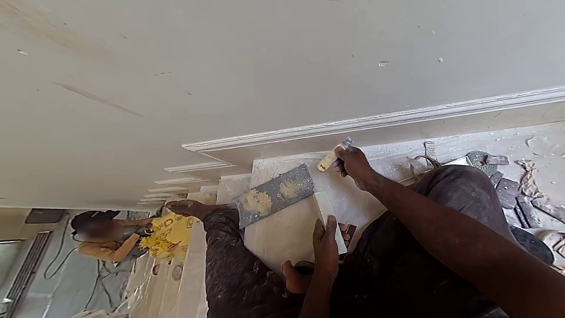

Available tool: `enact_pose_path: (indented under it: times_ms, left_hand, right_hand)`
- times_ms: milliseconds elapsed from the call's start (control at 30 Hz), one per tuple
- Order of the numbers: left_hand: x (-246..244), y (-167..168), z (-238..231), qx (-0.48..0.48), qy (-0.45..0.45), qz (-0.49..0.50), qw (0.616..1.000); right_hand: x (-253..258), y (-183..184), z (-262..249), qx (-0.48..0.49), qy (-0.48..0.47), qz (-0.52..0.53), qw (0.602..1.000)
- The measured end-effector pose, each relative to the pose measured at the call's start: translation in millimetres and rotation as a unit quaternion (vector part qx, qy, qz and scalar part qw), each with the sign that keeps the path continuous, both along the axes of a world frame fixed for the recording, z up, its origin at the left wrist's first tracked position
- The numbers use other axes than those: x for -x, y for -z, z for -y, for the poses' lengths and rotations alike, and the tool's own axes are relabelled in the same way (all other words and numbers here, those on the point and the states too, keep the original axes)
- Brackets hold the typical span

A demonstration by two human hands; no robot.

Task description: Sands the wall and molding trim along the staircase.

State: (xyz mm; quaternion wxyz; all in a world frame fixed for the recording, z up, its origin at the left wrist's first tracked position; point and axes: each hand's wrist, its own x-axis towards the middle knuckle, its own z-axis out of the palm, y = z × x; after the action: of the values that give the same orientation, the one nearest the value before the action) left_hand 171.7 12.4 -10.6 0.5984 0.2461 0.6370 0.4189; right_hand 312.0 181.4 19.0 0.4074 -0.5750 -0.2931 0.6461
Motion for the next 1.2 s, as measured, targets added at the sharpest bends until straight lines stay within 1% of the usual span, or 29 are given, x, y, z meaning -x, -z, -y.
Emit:
enact_pose_path:
  times_ms: [100, 200, 267, 367, 633, 733, 833, 933, 1000, 1033, 1067, 1100, 1167, 1200]
  left_hand:
    - [3.0, 2.7, 3.2, -0.006, 0.007, -0.001, 1.000]
    - [3.4, 3.5, 2.4, -0.004, -0.002, -0.004, 1.000]
    - [2.7, 3.1, 0.3, -0.002, -0.006, -0.004, 1.000]
    - [0.7, 3.0, 0.0, 0.000, -0.009, -0.003, 1.000]
    - [-3.1, 1.4, -1.7, 0.011, -0.007, -0.012, 1.000]
    - [3.1, -5.7, -13.0, -0.014, -0.027, 0.001, 1.000]
    - [16.7, -22.2, -35.6, -0.092, -0.114, 0.013, 0.989]
    - [21.1, -44.6, -65.1, -0.165, -0.251, 0.026, 0.953]
    - [11.5, -58.1, -82.8, -0.184, -0.304, 0.039, 0.934]
    - [3.3, -61.8, -89.9, -0.192, -0.300, 0.047, 0.933]
    - [-5.9, -63.3, -95.2, -0.191, -0.274, 0.058, 0.941]
    - [-15.6, -64.3, -99.6, -0.176, -0.230, 0.070, 0.955]
    - [-34.3, -70.3, -108.9, -0.099, -0.107, 0.083, 0.986]
    - [-43.2, -74.1, -110.4, -0.068, -0.061, 0.085, 0.992]
  right_hand:
    - [-6.9, 0.6, -9.3, -0.032, -0.016, 0.020, 0.999]
    - [-15.4, 0.3, -18.4, -0.020, -0.011, 0.012, 1.000]
    - [-16.1, 0.4, -20.3, -0.007, -0.008, -0.020, 1.000]
    - [-12.9, 3.2, -22.3, -0.003, 0.013, -0.067, 0.998]
    - [-4.7, 3.3, -23.4, 0.004, 0.101, -0.112, 0.989]
    - [-3.8, 0.2, -25.1, 0.020, 0.120, -0.139, 0.983]
    - [-4.1, -7.1, -25.4, 0.040, 0.133, -0.187, 0.972]
    - [-3.8, -11.9, -24.3, 0.055, 0.151, -0.204, 0.966]
    - [-2.5, -13.6, -24.8, 0.059, 0.155, -0.208, 0.964]
    - [-1.6, -14.4, -25.3, 0.059, 0.157, -0.207, 0.964]
    - [-1.1, -15.0, -25.4, 0.057, 0.157, -0.203, 0.965]
    - [-0.4, -15.0, -24.8, 0.056, 0.158, -0.199, 0.966]
    - [-0.7, -16.8, -24.7, 0.056, 0.163, -0.201, 0.964]
    - [-1.5, -17.6, -24.3, 0.058, 0.169, -0.211, 0.961]
